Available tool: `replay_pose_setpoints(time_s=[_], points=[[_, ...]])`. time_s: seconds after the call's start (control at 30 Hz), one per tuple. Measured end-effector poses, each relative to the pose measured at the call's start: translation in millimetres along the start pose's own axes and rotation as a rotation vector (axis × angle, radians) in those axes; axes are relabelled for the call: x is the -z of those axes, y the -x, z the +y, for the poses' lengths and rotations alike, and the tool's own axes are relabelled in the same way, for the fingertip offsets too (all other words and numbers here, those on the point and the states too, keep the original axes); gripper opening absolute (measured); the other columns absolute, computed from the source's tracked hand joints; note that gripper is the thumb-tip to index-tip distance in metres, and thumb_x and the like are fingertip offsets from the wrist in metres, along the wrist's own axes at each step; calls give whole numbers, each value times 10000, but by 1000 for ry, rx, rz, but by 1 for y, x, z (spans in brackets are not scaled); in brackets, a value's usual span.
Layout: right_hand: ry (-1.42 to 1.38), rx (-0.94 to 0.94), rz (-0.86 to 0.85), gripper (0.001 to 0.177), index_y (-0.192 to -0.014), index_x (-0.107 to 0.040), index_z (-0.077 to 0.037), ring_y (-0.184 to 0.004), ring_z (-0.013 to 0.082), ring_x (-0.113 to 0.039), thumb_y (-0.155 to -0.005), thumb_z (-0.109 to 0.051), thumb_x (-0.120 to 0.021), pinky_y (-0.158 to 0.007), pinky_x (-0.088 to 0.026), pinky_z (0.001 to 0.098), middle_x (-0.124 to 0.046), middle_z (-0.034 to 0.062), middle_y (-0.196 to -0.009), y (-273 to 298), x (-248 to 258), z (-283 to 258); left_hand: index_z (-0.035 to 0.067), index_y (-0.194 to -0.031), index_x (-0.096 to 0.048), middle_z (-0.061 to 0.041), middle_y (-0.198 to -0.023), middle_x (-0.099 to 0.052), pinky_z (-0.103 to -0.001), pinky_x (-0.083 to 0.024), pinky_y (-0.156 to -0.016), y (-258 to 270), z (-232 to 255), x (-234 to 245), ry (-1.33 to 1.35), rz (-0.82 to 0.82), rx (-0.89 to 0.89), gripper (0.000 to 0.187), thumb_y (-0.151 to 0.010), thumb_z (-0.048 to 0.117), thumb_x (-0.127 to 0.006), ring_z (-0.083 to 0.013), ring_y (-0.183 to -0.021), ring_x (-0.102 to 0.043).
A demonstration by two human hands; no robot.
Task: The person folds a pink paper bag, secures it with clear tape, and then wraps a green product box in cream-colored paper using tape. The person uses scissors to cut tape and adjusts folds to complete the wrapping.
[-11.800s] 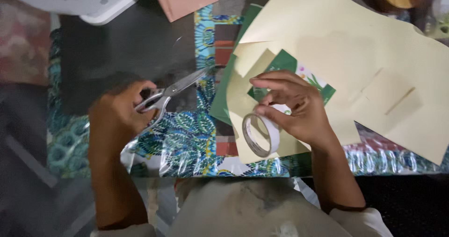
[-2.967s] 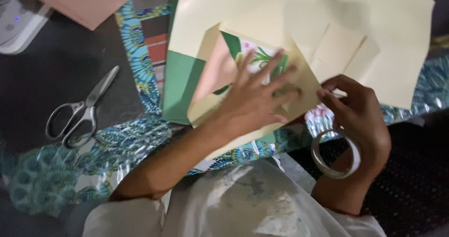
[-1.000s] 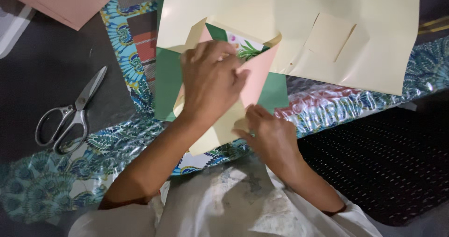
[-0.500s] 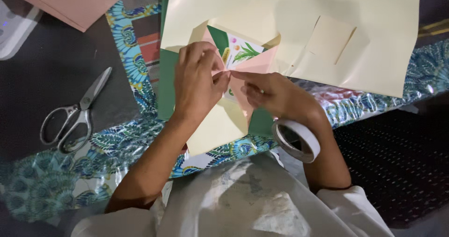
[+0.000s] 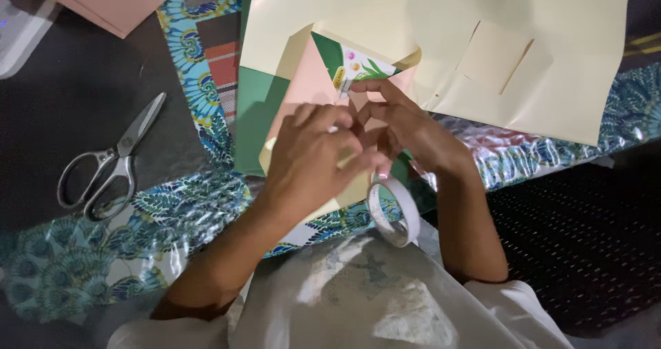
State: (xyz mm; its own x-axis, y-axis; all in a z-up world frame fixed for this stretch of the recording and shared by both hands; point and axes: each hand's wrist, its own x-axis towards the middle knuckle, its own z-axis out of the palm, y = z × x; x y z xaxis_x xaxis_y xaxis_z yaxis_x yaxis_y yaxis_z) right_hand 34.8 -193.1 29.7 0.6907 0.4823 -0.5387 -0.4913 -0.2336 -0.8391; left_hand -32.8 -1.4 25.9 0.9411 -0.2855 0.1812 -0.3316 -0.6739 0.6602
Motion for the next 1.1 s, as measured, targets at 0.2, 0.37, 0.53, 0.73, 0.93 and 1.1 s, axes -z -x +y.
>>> replay_pose_setpoints(time_s=[0.2, 0.37, 0.53, 0.73, 0.93, 1.1], points=[[31, 51, -7, 542, -1487, -404, -135, -598, 170, -634, -949, -131, -336, -537, -536, 294, -631, 115, -1133, 5, -3, 6, 140, -748, -816, -67, -1050, -585, -482, -395, -892, 2, 18, 3, -42, -35, 38, 320, -762, 459, -844, -322, -1042, -518], [3, 205, -43, 553, -1502, -377, -110, -659, 164, -657, -949, -90, -351, -606, -568, 294, -611, 113, -1175, 13, -10, 2, 112, -770, -769, -49, -1098, -599, -464, -448, -863, 2, 22, 14, 121, 1, 17, 230, -732, 316, -867, -300, -999, -576], [104, 413, -142, 638, -1531, -279, -81, -899, 192, -645, -946, -87, -532, -819, -539, 316, -593, 138, -1247, 26, -21, -16, 16, -946, -640, -97, -1176, -574, -390, -559, -756, 13, 27, 51, 220, -4, 70, 186, -887, 115, -786, -234, -915, -705], [185, 644, -311, 712, -1450, -245, -74, -1217, 233, -605, -939, -110, -741, -1108, -477, 378, -563, 124, -1298, 11, -53, -23, 15, -1034, -601, -95, -1175, -586, -340, -603, -749, 20, 22, 84, 124, 209, 106, 156, -920, -8, -705, -237, -918, -724], [415, 455, -235, 341, -1176, -554, -40, -1054, 197, -657, -921, -105, -770, -986, -536, 375, -662, 81, -1089, -7, -79, -14, 13, -1031, -569, -91, -1137, -593, -359, -594, -726, 31, 8, 88, 57, 350, 166, 166, -947, -8, -711, -266, -931, -720], [211, 675, -253, 408, -1295, -488, -19, -1209, 213, -575, -938, -33, -685, -1087, -466, 387, -547, 94, -1192, -12, -95, -9, 19, -1050, -577, -96, -1116, -582, -344, -586, -665, 41, -8, 95, 135, 386, 209, 138, -983, 17, -698, -218, -856, -728]])
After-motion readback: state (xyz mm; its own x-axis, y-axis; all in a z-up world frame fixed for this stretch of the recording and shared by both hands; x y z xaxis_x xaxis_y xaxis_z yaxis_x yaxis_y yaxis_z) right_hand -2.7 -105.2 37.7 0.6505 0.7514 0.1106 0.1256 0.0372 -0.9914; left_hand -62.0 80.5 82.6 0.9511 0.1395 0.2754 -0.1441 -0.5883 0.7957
